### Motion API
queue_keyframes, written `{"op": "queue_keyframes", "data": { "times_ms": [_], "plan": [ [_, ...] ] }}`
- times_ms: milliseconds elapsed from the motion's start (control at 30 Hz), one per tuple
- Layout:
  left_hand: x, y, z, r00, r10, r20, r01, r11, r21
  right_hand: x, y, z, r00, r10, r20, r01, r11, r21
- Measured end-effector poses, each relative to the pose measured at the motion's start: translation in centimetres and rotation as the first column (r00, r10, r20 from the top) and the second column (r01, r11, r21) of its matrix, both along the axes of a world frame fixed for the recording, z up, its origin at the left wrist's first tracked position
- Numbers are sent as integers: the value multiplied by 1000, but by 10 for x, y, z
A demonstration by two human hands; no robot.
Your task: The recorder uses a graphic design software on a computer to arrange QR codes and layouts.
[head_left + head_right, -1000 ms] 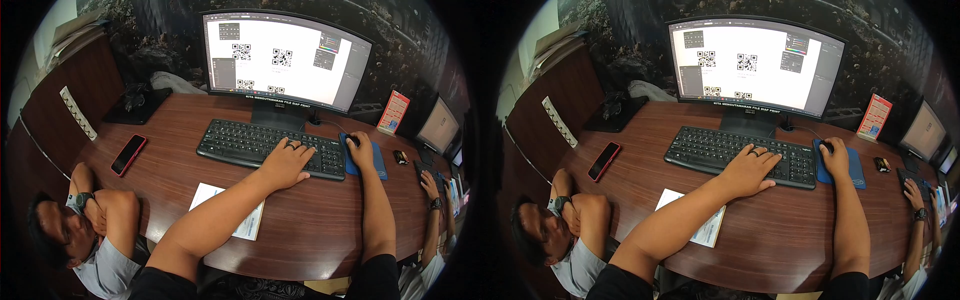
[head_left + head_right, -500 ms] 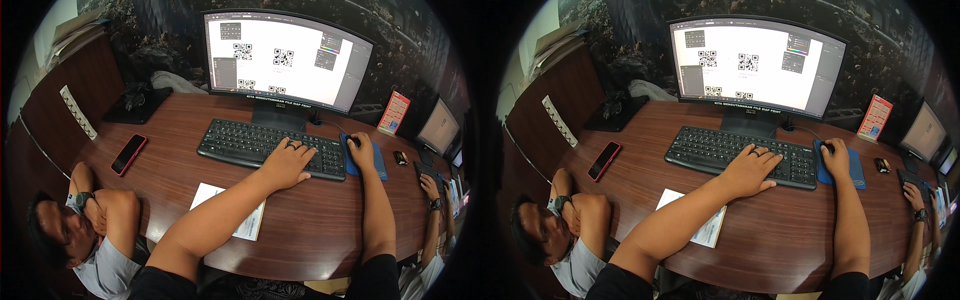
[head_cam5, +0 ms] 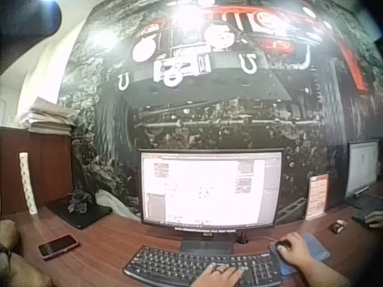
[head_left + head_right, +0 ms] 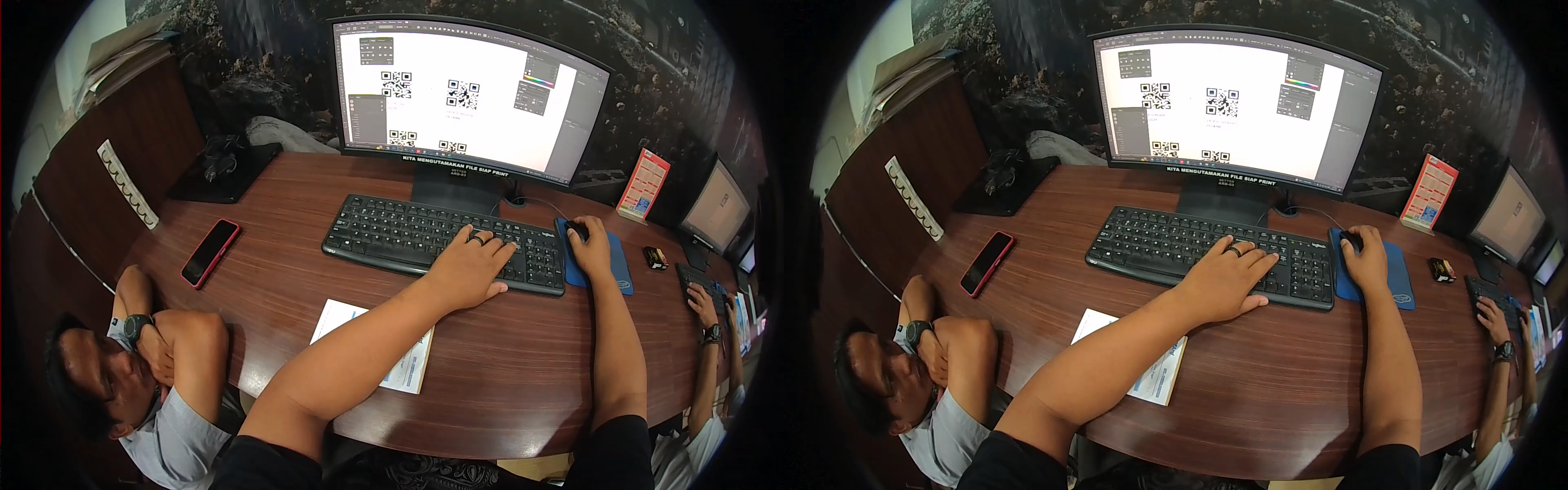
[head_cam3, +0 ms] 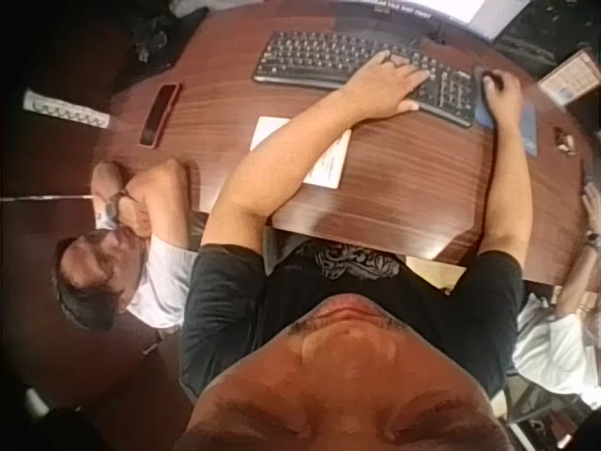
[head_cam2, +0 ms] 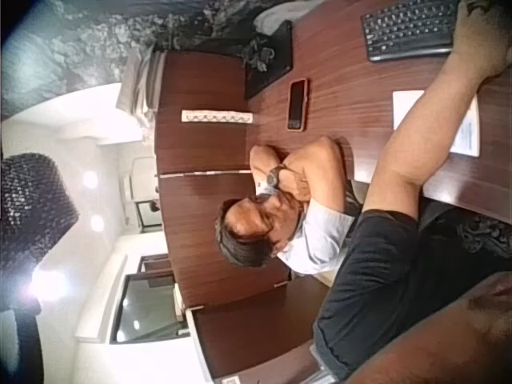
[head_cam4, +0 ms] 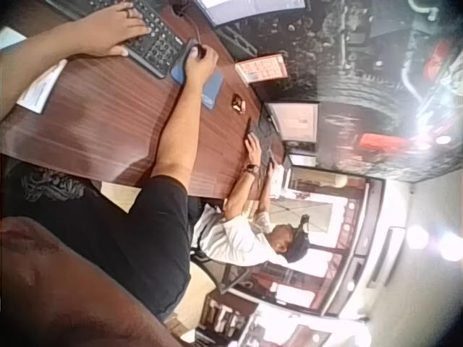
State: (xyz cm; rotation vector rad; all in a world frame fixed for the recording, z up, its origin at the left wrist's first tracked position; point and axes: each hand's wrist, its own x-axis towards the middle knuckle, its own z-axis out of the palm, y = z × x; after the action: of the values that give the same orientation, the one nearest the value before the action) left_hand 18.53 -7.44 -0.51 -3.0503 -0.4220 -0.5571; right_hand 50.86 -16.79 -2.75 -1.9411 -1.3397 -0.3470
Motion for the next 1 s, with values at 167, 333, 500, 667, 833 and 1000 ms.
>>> {"op": "queue_keyframes", "data": {
  "times_ms": [167,333,500,667,833,1000],
  "plan": [
    [0,0,1,1000,9,-15,-9,1000,-13,2,1,-1,1000,-4,-7,4,1000,2],
    [1,-1,3,1000,8,-24,-8,1000,-15,5,1,-3,1000,8,-4,-8,1000,8],
    [0,-1,3,999,12,-34,-13,1000,-21,3,3,-3,1000,0,-8,1,1000,20],
    [0,-1,4,999,6,-39,-7,1000,-18,2,0,-2,1000,25,17,-25,999,28],
    [0,0,0,1000,0,-8,0,1000,1,3,1,-2,1000,6,13,-6,1000,18],
    [1,1,-1,1000,-4,10,4,1000,12,4,1,-3,1000,-11,5,11,1000,15]
  ]
}}
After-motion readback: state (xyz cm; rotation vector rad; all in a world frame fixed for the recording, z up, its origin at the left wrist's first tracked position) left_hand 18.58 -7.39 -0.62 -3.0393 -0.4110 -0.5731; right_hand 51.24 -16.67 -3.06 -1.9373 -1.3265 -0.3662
